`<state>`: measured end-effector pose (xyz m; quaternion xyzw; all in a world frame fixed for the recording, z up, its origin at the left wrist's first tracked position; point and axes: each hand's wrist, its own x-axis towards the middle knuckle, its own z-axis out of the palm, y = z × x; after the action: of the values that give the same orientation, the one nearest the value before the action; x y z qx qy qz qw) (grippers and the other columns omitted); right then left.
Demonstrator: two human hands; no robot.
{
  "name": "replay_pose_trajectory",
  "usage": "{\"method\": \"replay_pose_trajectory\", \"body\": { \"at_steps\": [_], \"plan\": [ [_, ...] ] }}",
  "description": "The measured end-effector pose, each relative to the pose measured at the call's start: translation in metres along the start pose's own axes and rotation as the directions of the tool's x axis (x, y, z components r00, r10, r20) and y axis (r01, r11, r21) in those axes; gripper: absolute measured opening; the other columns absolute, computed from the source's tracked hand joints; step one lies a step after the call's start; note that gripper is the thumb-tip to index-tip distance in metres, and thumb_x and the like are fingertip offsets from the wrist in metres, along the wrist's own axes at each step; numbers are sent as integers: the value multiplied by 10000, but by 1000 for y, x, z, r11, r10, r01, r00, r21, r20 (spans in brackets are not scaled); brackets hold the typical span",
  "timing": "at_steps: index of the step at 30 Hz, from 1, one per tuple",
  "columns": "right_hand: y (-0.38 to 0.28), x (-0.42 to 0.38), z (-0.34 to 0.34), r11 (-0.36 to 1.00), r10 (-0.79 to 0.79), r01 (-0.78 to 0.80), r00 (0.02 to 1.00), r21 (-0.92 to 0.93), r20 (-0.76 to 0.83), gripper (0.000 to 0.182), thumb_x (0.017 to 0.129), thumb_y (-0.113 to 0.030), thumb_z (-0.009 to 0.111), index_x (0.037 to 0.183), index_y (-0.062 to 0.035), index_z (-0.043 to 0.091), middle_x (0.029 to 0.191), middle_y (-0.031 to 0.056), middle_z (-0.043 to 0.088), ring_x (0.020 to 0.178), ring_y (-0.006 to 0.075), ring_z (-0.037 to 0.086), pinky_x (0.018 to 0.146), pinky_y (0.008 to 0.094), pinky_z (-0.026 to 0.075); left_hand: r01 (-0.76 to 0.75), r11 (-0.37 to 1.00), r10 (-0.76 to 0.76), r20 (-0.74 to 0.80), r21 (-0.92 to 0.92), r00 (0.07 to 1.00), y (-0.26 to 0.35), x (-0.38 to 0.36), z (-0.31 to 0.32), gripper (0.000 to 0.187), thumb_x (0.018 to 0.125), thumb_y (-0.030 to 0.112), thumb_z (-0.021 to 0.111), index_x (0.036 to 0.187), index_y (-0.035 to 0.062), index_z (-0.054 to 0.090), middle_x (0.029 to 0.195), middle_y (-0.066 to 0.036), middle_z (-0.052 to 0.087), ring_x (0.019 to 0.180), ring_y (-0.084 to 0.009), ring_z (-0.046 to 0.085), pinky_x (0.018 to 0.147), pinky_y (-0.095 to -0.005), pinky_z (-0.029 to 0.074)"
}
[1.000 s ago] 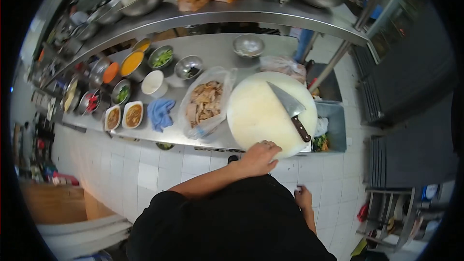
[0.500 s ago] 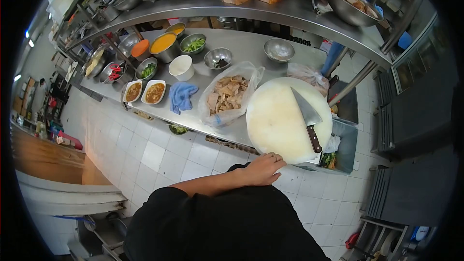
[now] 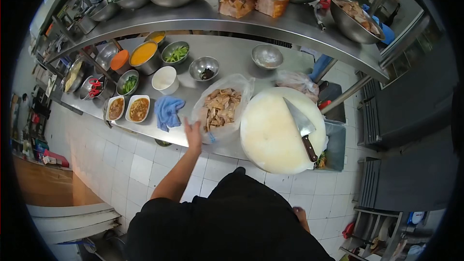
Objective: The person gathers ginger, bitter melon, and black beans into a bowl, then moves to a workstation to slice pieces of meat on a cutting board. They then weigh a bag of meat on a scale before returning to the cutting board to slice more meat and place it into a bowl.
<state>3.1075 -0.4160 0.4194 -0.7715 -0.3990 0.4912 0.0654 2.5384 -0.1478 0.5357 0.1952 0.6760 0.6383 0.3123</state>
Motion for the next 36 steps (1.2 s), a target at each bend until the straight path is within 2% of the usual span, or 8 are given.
{"method": "replay_pose_trajectory", "body": {
  "at_steps": [4, 6, 11, 13, 15, 23, 31, 36],
  "plan": [
    [218, 40, 56, 498, -338, 506, 861, -704, 379, 209, 950, -138, 587, 946, -10, 752, 968, 148, 762, 763, 256, 741, 763, 416, 623, -92, 995, 87, 136, 32, 987, -26, 29, 52, 606, 902, 206, 669, 1428, -59, 528, 1523, -233, 462, 1427, -336, 420, 1173, -405, 339],
    [156, -19, 28, 862, -22, 128, 976, -490, 218, 238, 957, -160, 560, 911, -10, 739, 910, 141, 756, 714, 254, 736, 712, 410, 620, -142, 989, 143, 302, -26, 942, -30, 51, 71, 555, 898, 199, 674, 1383, -53, 578, 1494, -218, 505, 1406, -325, 444, 1162, -412, 352],
    [83, -48, 29, 940, 321, -295, 934, -169, 156, 331, 975, -215, 493, 825, -11, 706, 767, 124, 740, 592, 248, 725, 583, 396, 613, -70, 983, -38, 554, 173, 832, -54, 119, 96, 431, 1039, 326, 488, 1303, 14, 626, 1307, -143, 641, 1209, -260, 590, 1074, -415, 434],
    [65, -49, 28, 925, 365, -369, 929, 90, 59, 386, 966, -315, 610, 1172, 2, 690, 815, 133, 736, 614, 235, 700, 559, 382, 607, 154, 987, -140, 688, 41, 712, -69, 155, 97, 474, 1092, 363, 398, 1303, 7, 628, 1325, -147, 649, 1202, -257, 627, 1071, -423, 473],
    [47, -56, 14, 936, 301, -290, 953, 198, -27, 426, 944, -328, 637, 1245, -30, 676, 811, 132, 732, 637, 218, 706, 571, 370, 601, 243, 970, -161, 707, -16, 689, -30, 115, 91, 590, 1040, 438, 353, 1347, 7, 614, 1225, -144, 707, 1048, -306, 703, 939, -433, 566],
    [155, -95, -6, 918, 299, -187, 905, 349, -302, 367, 918, -358, 602, 1142, -105, 745, 962, 164, 766, 815, 321, 747, 767, 435, 597, -546, 796, 259, 668, 262, 698, -82, -145, 128, 538, 1011, 393, 475, 1315, -27, 620, 1261, -169, 697, 1121, -320, 681, 985, -431, 539],
    [382, -244, 25, 356, 853, -686, 517, 634, 80, 321, 919, -222, 540, 835, 38, 709, 707, 154, 707, 585, 252, 686, 558, 401, 582, -931, 301, -490, 871, 207, 34, -191, -367, 173, 509, 981, 348, 597, 1283, -61, 625, 1297, -195, 688, 1194, -333, 660, 1030, -430, 512],
    [430, -283, -13, 396, 850, -758, 516, 518, 105, 308, 911, -202, 530, 793, 28, 697, 690, 154, 694, 583, 246, 678, 556, 401, 569, -745, 644, -363, 926, 171, -101, -234, -462, 316, 473, 956, 298, 683, 1256, -64, 633, 1219, -175, 710, 1131, -309, 674, 971, -414, 522]
  ]
}}
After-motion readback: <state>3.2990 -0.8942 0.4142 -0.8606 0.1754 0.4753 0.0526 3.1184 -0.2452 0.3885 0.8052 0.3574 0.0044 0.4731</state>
